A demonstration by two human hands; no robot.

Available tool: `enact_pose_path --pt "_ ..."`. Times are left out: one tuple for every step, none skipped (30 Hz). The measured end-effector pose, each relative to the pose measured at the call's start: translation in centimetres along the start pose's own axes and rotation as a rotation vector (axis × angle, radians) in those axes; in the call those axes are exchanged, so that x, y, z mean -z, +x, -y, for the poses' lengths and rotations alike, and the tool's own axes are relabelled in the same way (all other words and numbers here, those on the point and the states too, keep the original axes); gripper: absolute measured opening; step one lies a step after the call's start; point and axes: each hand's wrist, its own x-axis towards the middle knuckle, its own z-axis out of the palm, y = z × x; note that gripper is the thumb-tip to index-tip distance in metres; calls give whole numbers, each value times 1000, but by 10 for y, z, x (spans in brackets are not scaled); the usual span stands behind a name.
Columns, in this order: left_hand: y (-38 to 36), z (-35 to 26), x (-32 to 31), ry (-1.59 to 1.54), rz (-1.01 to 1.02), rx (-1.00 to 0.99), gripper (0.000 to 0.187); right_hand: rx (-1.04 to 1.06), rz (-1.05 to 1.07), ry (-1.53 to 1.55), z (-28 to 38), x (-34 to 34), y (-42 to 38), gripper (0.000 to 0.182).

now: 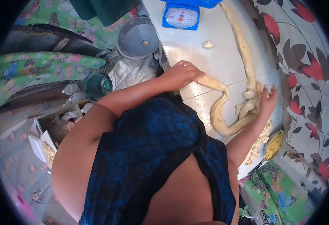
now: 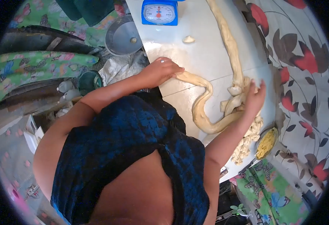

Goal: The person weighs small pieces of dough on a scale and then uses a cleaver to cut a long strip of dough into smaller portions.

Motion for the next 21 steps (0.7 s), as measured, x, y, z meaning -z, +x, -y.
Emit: enact_pose_path --pt "1 -4 1 -13 -7 81 31 10 -85 -181 -23 -3 19 62" --pt "1 -2 0 -16 4 74 31 -3 -89 -184 -38 -9 33 62" --pt "1 1 -1 -11 -9 107 31 -73 93 -394 -50 -16 45 67" --pt "2 2 -2 -7 -24 139 31 -144 278 -603 -58 -20 57 71" --pt "2 1 -1 -11 -20 127 31 -155 271 -605 -64 -22 71 71" --pt "0 -2 -1 8 -98 84 34 -202 426 -479 -67 -20 82 73" --pt "-1 -4 -2 22 -175 43 38 -249 579 -352 -74 -16 86 75" --pt "-1 -5 -2 13 -174 34 38 -258 573 -358 -82 -15 80 75" --pt "-2 -4 -2 48 -205 0 40 -350 272 -417 -87 -22 70 77" --pt "-3 -4 -1 86 -236 -29 42 -431 -29 -467 -74 -24 56 78" --pt "-4 -4 -1 85 -238 -22 42 -492 -93 -553 -57 -21 49 76" --pt "-4 -2 0 89 -168 -14 42 -489 -88 -553 -53 -18 53 76" --pt "-4 -1 1 93 -94 -11 42 -409 78 -551 -55 -14 60 74" --pt "-5 -1 1 90 -88 -21 42 -335 236 -547 -62 -9 65 72" --pt "-4 -1 0 107 -97 -3 42 -353 224 -548 -72 -8 68 72" --pt "-2 -2 -1 119 -106 9 42 -327 199 -315 -88 -10 70 63" --pt "-1 -3 -1 108 -101 -13 42 -291 168 -85 -106 -7 69 55" --pt "-1 -3 0 116 -120 -8 41 -300 154 -93 -122 -2 66 55" --pt "-2 -4 0 125 -141 5 40 -369 22 293 -133 2 63 47" --pt "-2 -5 -2 118 -142 3 40 -424 -109 680 -144 6 62 40" --pt "-1 -3 -3 113 -154 -8 40 -483 -221 795 -114 19 53 47"
